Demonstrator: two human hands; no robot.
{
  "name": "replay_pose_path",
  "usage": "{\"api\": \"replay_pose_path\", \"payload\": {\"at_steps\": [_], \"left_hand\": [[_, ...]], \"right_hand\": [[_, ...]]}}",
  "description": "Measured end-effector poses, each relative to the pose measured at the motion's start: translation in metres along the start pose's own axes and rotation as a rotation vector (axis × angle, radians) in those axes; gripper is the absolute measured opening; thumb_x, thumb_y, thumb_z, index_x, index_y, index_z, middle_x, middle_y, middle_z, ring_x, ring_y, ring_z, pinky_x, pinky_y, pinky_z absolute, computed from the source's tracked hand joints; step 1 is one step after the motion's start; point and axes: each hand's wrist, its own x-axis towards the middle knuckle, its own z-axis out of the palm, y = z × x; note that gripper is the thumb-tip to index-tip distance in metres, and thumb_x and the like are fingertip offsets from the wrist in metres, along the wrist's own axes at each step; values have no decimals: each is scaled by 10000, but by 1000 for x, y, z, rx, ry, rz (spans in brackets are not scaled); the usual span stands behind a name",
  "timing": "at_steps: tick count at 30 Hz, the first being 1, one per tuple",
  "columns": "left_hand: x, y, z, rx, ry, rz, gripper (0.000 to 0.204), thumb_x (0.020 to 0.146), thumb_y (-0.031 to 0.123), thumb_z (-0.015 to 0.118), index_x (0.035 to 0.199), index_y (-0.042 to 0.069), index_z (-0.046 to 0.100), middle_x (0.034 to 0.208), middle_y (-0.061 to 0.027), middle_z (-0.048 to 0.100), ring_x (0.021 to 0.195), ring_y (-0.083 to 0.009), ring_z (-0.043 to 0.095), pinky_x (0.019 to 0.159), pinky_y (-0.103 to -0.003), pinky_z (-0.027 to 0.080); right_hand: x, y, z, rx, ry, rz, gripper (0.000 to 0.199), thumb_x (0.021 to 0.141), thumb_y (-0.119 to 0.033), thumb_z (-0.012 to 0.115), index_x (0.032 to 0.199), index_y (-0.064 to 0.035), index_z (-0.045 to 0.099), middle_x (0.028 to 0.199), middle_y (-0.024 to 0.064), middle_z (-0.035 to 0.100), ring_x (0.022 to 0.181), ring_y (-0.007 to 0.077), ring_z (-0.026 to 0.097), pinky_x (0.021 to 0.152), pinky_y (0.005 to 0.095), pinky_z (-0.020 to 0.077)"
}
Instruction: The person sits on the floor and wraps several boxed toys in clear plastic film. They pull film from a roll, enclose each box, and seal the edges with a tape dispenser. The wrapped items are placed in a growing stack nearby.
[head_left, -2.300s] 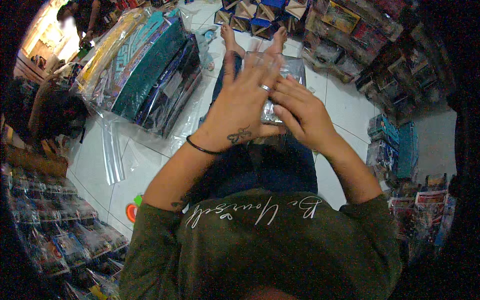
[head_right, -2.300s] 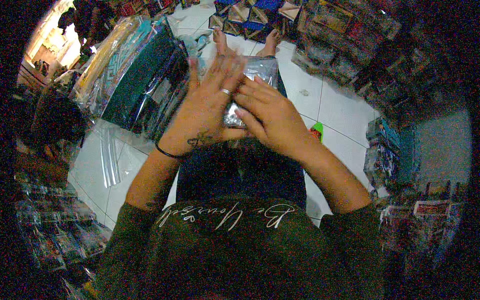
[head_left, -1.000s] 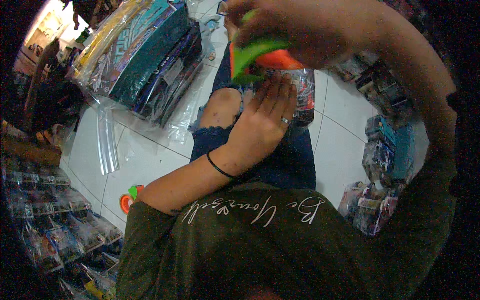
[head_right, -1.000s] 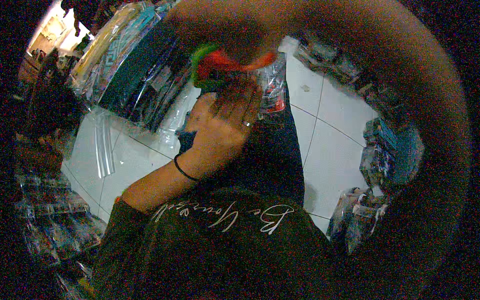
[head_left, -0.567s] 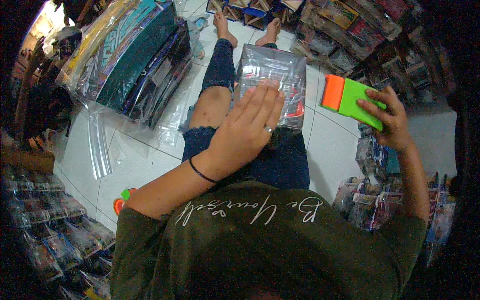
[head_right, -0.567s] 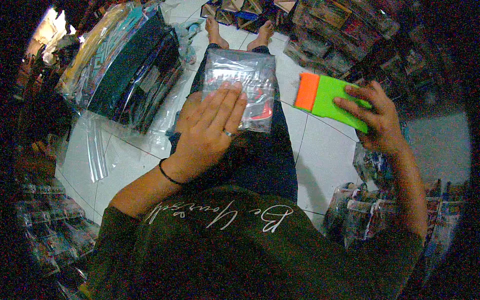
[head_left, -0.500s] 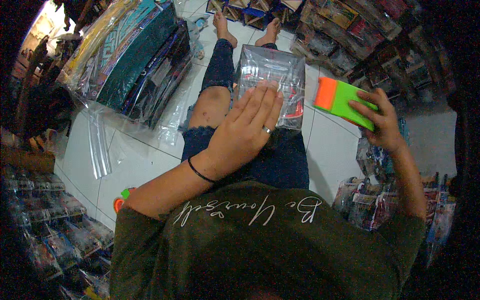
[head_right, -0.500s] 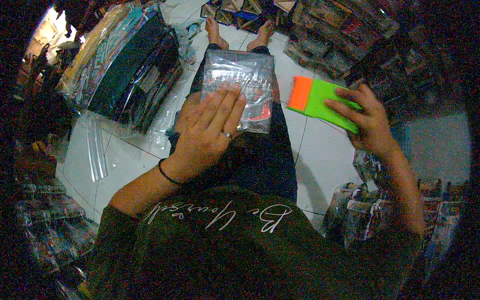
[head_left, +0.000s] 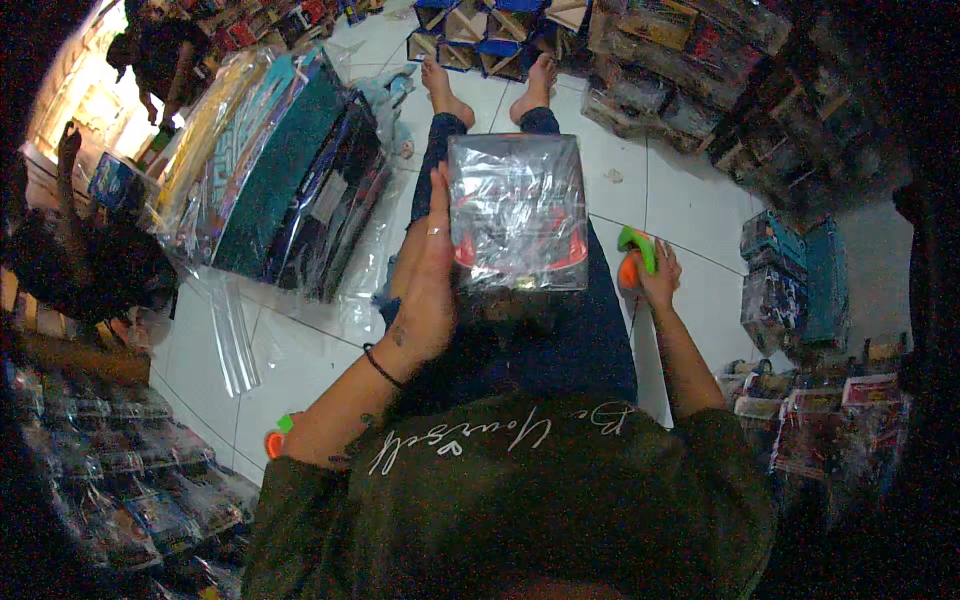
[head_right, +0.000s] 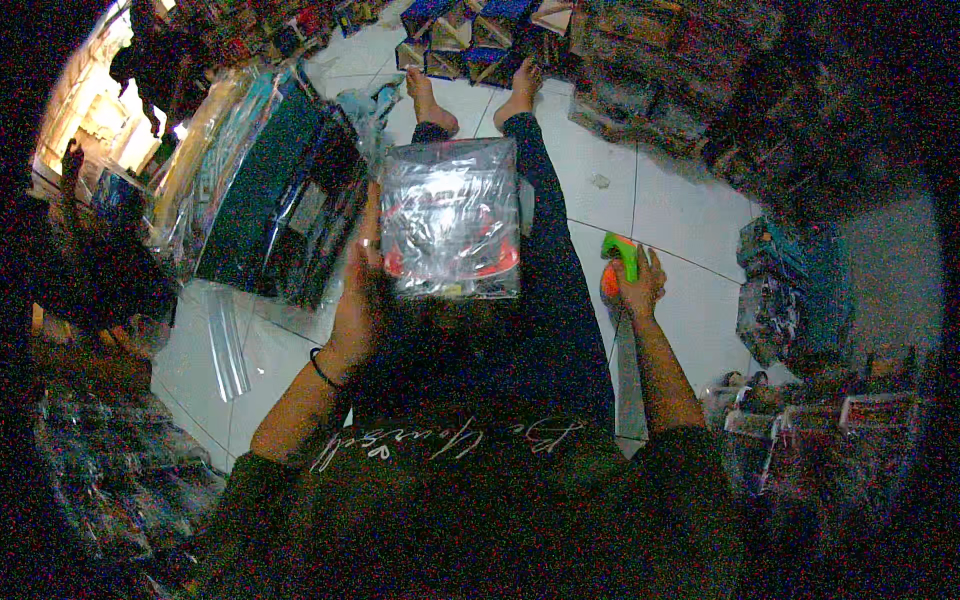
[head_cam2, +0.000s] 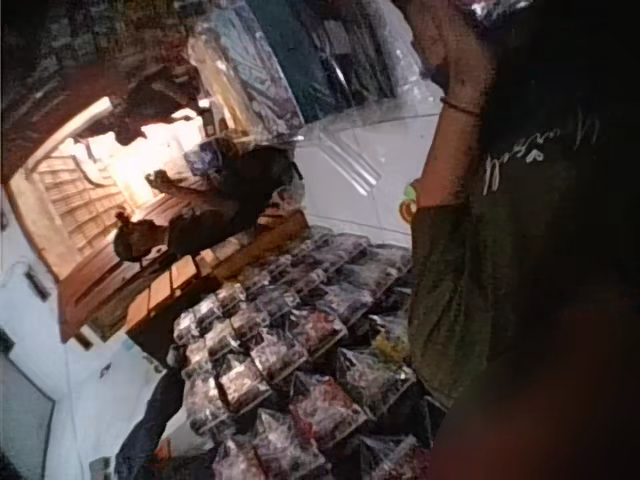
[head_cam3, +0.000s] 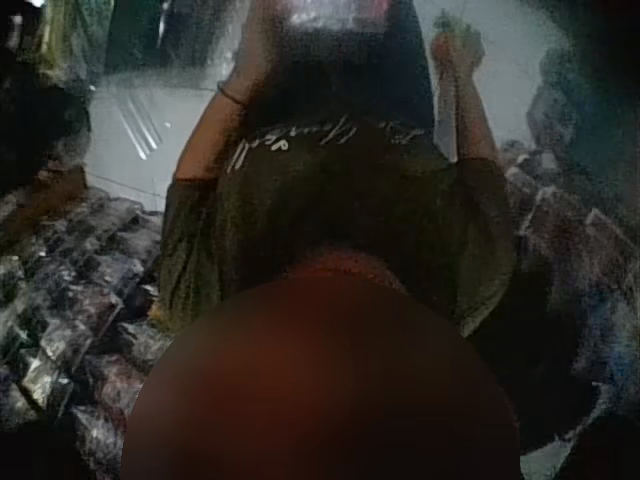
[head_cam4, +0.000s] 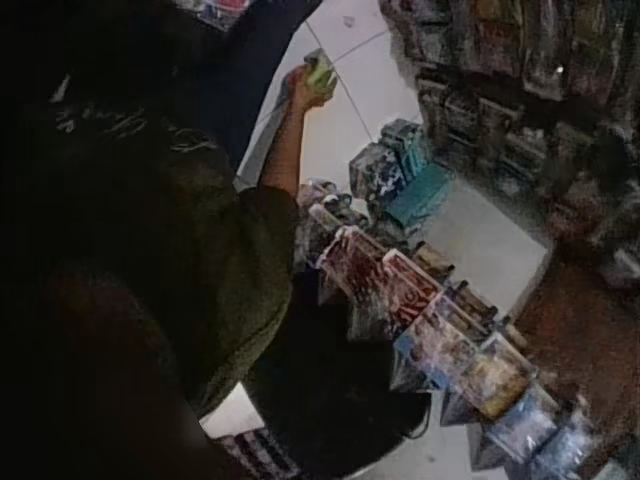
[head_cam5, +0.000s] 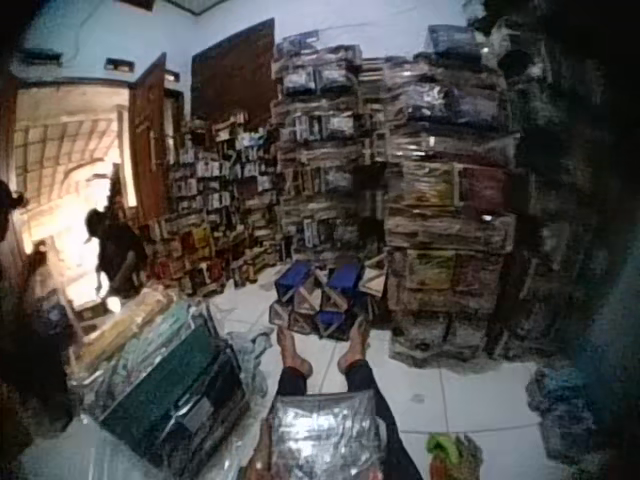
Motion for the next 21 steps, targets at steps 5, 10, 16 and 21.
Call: {"api": "replay_pose_path", "payload": {"at_steps": [5,10,16,21], "left_hand": [[39,6,-10,-331,129,-436,743,933,584,244,1412,16,273,1376,-150,403,1229,-252,419,1063,-342,257],[78,-48,-29,-296,98,-648,796,905,601,295,1417,2,178,1410,-182,282,1277,-289,295,1081,-363,191],[44,-102,-34,-98,-20,-578,889,873,622,355,1422,-14,64,1451,-222,136,1335,-334,146,1102,-388,113],[71,-62,-33,583,-53,301,986,846,639,405,1426,-28,-31,1486,-254,15,1384,-372,22,1120,-409,48]], "right_hand": [[1,-156,-105,1198,93,-536,559,956,-410,344,1404,-75,324,1424,126,347,1333,246,287,1088,357,211],[-36,-252,-124,1770,-780,-195,630,898,-574,400,1270,-73,486,1251,59,516,1095,201,529,911,349,440],[-59,-231,-87,1638,-952,452,657,880,-603,400,1248,-69,504,1178,115,578,1008,241,572,876,371,456],[-17,-242,-141,1858,-1051,228,709,876,-625,373,1318,-76,445,1272,115,527,1123,254,527,952,378,411]]}}
